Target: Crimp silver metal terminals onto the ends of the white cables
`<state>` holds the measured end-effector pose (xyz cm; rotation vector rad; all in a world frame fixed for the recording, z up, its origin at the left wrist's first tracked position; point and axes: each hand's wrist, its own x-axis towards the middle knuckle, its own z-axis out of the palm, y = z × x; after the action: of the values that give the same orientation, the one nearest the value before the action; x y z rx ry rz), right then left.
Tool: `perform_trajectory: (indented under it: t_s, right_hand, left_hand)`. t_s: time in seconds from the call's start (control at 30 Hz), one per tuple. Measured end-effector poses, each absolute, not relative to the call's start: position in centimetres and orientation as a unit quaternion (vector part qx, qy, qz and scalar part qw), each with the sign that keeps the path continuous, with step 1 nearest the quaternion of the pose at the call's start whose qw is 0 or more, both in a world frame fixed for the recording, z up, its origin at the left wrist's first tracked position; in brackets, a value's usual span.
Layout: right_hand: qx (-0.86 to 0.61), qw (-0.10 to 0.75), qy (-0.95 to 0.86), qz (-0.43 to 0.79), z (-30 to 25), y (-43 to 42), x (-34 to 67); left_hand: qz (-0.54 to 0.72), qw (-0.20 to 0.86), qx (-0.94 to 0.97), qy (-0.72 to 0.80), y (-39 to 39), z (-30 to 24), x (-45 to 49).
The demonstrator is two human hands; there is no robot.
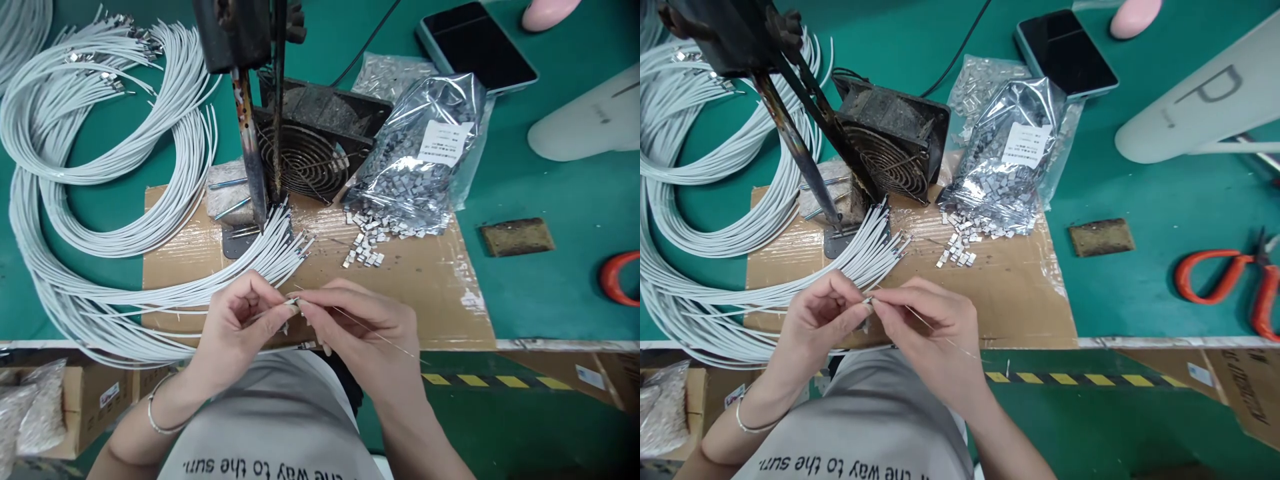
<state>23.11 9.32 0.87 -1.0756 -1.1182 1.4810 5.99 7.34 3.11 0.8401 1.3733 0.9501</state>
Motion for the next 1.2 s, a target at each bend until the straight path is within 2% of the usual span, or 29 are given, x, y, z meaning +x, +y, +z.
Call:
perform_trajectory:
  t_s: [0.17, 0.37, 0.5, 0.67, 0.8, 1.1, 1.2]
  right_hand:
    - [-0.442, 0.482, -0.425, 0.627, 0.1, 9.0, 22.8]
    - [-0.434, 0.433, -0.343, 0.711, -0.2, 9.2, 22.8]
    - [-0.442, 0.393, -0.361, 0.720, -0.3, 9.4, 23.8]
    - [-0.444, 0.349, -0.389, 0.728, -0.1, 9.3, 24.5]
    - [-0.438, 0.366, -0.391, 0.722, 0.4, 9.3, 24.2]
    - [-0.467, 0.462, -0.376, 0.654, 0.9, 8.8, 22.4]
    - [-0.494, 0.482, -0.393, 0.608, 0.9, 8.3, 21.5]
  left_hand:
    - [0.417, 0.532, 0.405, 0.616, 7.1, 2.9, 6.2]
    - [0.412, 0.486, 0.468, 0.612, 6.8, 2.8, 6.1]
    - [0.340, 0.496, 0.524, 0.603, 6.6, 3.3, 5.2]
    - [0.266, 0.567, 0.522, 0.578, 7.0, 4.4, 4.3]
    - [0.305, 0.564, 0.475, 0.603, 7.1, 4.3, 4.7]
    - [0.359, 0.454, 0.515, 0.633, 5.4, 2.9, 5.9]
    - [0.387, 0.481, 0.484, 0.620, 5.3, 2.5, 6.3]
